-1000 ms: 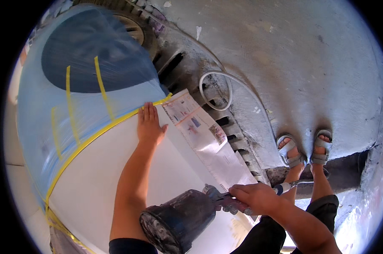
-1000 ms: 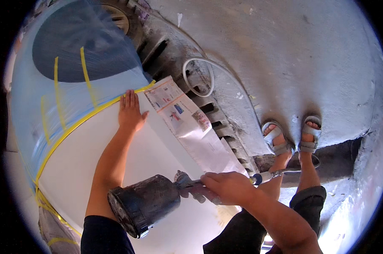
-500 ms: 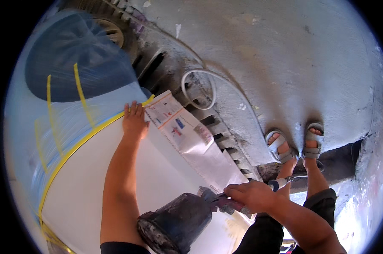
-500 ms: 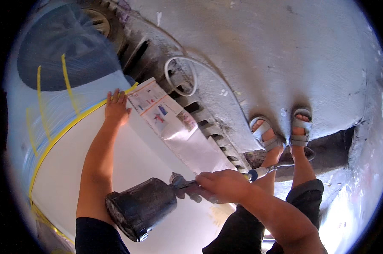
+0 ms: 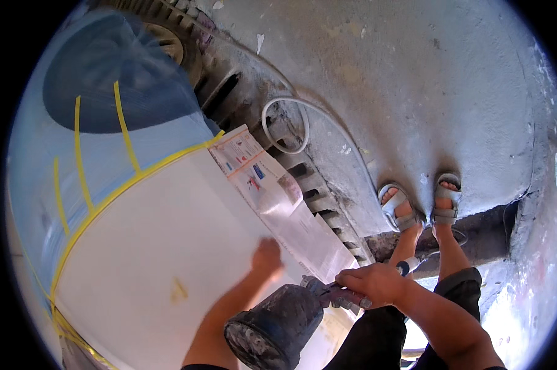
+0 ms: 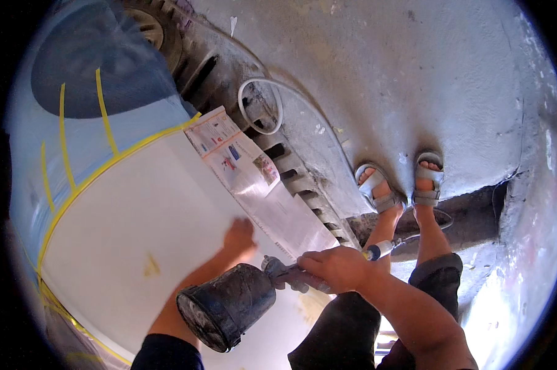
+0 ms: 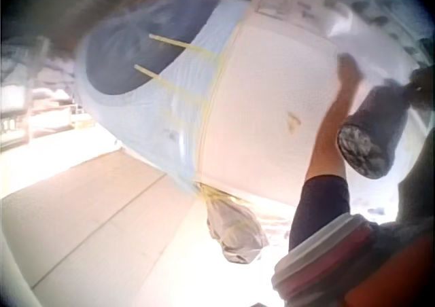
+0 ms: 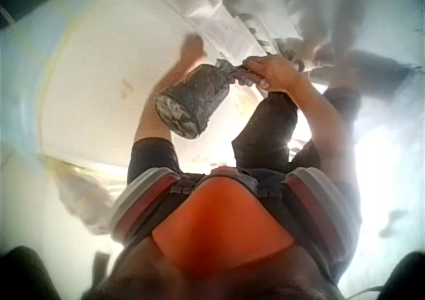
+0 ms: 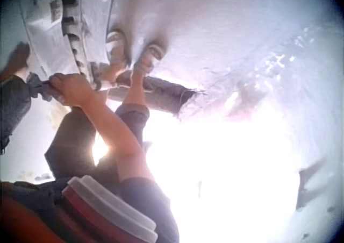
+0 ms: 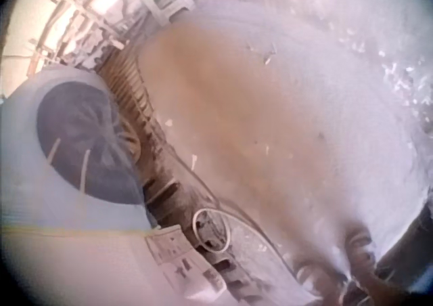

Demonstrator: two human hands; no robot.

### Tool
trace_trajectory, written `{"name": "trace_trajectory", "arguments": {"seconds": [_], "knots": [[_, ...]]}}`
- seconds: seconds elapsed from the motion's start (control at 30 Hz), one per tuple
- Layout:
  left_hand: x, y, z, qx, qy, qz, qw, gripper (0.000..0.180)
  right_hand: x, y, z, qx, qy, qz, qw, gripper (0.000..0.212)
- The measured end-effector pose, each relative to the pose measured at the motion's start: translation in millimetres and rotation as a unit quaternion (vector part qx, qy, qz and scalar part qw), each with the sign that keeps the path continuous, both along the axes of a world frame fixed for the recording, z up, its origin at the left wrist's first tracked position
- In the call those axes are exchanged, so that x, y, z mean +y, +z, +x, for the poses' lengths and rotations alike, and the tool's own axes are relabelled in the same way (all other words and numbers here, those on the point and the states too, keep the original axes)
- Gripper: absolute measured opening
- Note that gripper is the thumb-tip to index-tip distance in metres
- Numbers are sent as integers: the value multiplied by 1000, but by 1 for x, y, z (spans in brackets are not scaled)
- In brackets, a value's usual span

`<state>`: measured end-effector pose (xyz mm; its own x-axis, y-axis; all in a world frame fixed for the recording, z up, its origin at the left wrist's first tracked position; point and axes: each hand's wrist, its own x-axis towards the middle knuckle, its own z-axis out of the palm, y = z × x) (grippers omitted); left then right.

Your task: The person prepares a white car for painting by wiping the side door panel with their hand to remove dust or residue. They use a spray gun to apply a light coat of paint to the door panel, moving the gun in smooth, even strokes. The person also adjusts the spray gun and checks the surface of the car.

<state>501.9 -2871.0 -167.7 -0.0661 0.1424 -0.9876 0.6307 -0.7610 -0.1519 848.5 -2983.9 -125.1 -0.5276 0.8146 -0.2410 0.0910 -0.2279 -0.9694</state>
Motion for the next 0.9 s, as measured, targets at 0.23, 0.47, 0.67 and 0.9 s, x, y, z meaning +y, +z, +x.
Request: {"name": "trace_trajectory", "arguments": {"seconds": [0.23,0.47,0.67,0.9], "knots": [[108,-28,29,24,-243,210,947,70,-36,-14,-1,6,1,12,1000,33],[-147,-16,3,11,-215,40,976,79,-70,-32,1,49,61,2,997,39],[-262,15,-71,-95,62,106,988,81,-84,-13,-7,54,120,21,991,28],[-104,2,4,6,-142,198,970,70,-89,-11,-13,45,237,-2,970,25]]}}
